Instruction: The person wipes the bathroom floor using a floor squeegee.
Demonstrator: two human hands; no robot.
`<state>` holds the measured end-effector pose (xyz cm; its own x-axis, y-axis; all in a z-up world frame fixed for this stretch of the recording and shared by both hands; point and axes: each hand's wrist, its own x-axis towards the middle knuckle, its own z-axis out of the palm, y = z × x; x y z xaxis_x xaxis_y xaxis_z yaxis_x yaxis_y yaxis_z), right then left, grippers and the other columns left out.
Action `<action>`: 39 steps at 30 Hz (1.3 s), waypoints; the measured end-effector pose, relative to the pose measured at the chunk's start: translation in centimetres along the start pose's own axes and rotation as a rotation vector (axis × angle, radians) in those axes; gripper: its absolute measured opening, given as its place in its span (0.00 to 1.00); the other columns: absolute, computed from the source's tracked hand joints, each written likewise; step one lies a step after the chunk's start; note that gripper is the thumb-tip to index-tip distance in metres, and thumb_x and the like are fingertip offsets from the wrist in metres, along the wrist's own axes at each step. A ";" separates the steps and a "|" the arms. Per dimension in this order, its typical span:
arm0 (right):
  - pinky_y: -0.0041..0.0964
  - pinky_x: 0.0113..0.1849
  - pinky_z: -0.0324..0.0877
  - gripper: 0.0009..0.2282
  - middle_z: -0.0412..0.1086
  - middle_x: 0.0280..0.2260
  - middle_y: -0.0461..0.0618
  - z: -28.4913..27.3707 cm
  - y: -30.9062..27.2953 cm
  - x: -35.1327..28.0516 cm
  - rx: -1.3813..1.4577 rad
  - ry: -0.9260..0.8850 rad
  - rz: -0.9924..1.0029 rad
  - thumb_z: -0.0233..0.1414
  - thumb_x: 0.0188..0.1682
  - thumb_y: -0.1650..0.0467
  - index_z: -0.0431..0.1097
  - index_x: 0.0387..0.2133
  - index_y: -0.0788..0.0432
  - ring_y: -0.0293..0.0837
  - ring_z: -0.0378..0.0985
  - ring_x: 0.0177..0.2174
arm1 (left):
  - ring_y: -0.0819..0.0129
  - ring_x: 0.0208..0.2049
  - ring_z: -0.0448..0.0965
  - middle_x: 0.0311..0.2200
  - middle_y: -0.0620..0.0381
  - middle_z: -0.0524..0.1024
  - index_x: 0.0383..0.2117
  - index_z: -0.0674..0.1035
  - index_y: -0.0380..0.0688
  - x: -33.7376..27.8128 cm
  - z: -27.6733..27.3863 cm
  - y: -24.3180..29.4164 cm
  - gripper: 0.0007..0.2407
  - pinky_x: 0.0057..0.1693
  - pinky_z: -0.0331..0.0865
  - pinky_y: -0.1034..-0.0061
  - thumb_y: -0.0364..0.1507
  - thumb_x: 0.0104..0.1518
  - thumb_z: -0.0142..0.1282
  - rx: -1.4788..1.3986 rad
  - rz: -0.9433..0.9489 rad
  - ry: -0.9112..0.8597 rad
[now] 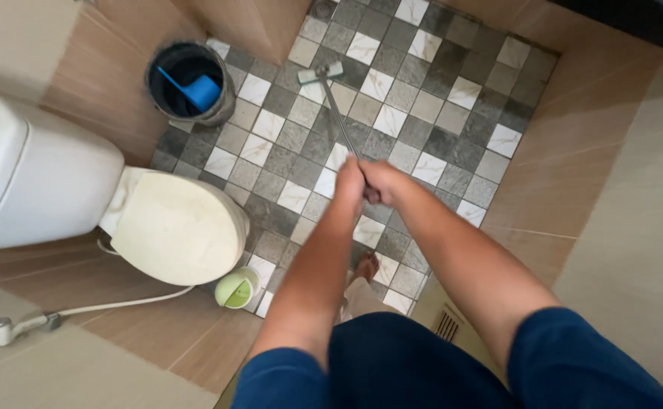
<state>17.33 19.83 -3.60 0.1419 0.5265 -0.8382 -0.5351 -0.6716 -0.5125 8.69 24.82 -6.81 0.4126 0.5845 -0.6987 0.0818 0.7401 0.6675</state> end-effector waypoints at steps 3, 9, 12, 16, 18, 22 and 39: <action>0.36 0.14 0.46 0.18 0.59 0.13 0.45 1.5 -3.5 -0.3 -0.025 0.002 -0.004 0.46 0.55 0.58 0.63 0.18 0.53 0.38 0.53 0.10 | 0.61 0.20 0.73 0.24 0.50 0.76 0.36 0.77 0.38 -0.2 0.3 3.9 0.21 0.28 0.67 0.64 0.45 0.67 0.37 0.043 -0.024 0.048; 0.35 0.15 0.46 0.17 0.62 0.14 0.43 4.5 -1.7 -4.4 -0.061 0.056 -0.023 0.45 0.55 0.57 0.68 0.21 0.51 0.37 0.55 0.11 | 0.62 0.26 0.73 0.29 0.51 0.76 0.38 0.77 0.38 0.3 -1.6 -0.6 0.23 0.31 0.67 0.64 0.47 0.67 0.37 -0.078 -0.017 0.100; 0.35 0.16 0.51 0.15 0.65 0.17 0.42 3.6 3.9 -5.1 -0.019 -0.008 0.008 0.45 0.56 0.58 0.71 0.26 0.51 0.37 0.59 0.13 | 0.64 0.37 0.75 0.37 0.51 0.77 0.43 0.76 0.41 -9.4 -2.1 -0.9 0.22 0.43 0.71 0.66 0.48 0.65 0.37 -0.137 -0.055 0.138; 0.37 0.16 0.56 0.16 0.65 0.17 0.46 3.5 11.0 -10.9 -0.120 -0.035 -0.012 0.44 0.55 0.59 0.71 0.27 0.55 0.39 0.61 0.14 | 0.67 0.43 0.75 0.41 0.53 0.77 0.46 0.74 0.45 -16.1 -3.9 -6.6 0.21 0.50 0.70 0.68 0.47 0.64 0.37 -0.336 -0.225 0.136; 0.35 0.15 0.49 0.16 0.60 0.16 0.44 3.9 13.3 -14.7 -0.072 -0.034 0.044 0.43 0.57 0.58 0.68 0.29 0.56 0.37 0.55 0.13 | 0.60 0.42 0.70 0.40 0.46 0.73 0.45 0.73 0.34 -18.2 -5.2 -10.9 0.24 0.48 0.67 0.63 0.48 0.68 0.37 -0.173 -0.163 0.112; 0.36 0.14 0.47 0.17 0.61 0.14 0.45 5.9 11.3 -23.1 -0.202 -0.058 0.061 0.41 0.55 0.60 0.74 0.32 0.57 0.38 0.54 0.12 | 0.66 0.51 0.70 0.47 0.52 0.71 0.52 0.69 0.45 -22.8 -5.2 -14.8 0.19 0.56 0.65 0.68 0.45 0.66 0.37 -0.246 -0.104 0.109; 0.37 0.14 0.44 0.21 0.56 0.14 0.44 13.1 3.6 -1.5 -0.058 -0.007 0.020 0.47 0.54 0.53 0.62 0.17 0.52 0.38 0.52 0.11 | 0.61 0.27 0.73 0.32 0.48 0.75 0.41 0.75 0.40 -7.6 -11.6 4.4 0.20 0.32 0.67 0.61 0.45 0.67 0.36 -0.051 -0.056 0.079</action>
